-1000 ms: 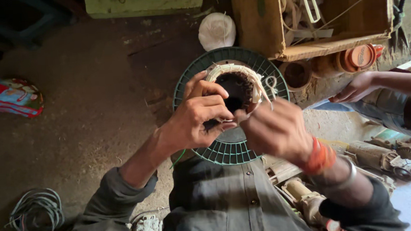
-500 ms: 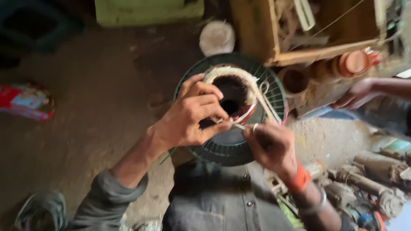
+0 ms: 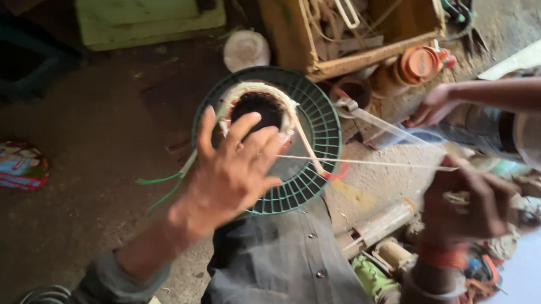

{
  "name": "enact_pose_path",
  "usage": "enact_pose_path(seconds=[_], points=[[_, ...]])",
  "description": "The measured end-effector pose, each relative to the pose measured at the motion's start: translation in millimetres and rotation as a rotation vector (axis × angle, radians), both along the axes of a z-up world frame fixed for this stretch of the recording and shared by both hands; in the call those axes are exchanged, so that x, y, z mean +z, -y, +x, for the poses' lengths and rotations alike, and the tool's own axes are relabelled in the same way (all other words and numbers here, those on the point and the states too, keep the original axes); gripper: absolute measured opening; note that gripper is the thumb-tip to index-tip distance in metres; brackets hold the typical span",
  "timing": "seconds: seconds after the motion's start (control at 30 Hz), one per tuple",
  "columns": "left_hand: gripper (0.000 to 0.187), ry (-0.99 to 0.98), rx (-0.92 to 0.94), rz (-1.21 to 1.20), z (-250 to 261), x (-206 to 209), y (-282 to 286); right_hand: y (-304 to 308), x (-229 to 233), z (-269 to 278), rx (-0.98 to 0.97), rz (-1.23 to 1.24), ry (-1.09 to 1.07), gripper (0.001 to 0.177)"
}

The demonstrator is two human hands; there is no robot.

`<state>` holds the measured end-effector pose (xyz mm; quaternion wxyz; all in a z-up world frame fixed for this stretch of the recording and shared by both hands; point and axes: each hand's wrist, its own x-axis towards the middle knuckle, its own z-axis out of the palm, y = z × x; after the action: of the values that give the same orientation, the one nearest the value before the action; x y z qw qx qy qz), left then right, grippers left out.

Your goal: The person winds white insulating tape around a motor stator core, securing the copper windings. They repeatedly wrap the tape, pull it taut, and adjust the stator's position on a green fan guard while working in a cluttered workshop.

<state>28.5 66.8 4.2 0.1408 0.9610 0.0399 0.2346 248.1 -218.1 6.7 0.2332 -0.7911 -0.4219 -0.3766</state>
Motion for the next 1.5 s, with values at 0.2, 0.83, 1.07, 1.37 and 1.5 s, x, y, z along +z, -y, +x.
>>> enact_pose_path(seconds=[0.2, 0.83, 1.07, 1.37, 1.5], points=[[0.051, 0.133, -0.097, -0.049, 17, -10, 47, 10, -70, -31, -0.342, 0.4, -0.214, 0.027], [0.041, -0.058, -0.457, -0.826, -27, 29, 33, -135, -14, 21, 0.532, -0.128, -1.472, 0.03], [0.038, 0.378, 0.054, -0.758, -41, 38, 31, -97, 42, -47, 0.889, -0.093, -0.849, 0.012], [0.02, 0.547, -0.2, -1.942, -55, 28, 53, -92, 13, -102, 1.109, -0.576, -1.089, 0.017], [0.018, 0.279, 0.116, -1.732, -67, 52, 24, -86, 42, -105, 0.775, -0.613, -0.85, 0.035]])
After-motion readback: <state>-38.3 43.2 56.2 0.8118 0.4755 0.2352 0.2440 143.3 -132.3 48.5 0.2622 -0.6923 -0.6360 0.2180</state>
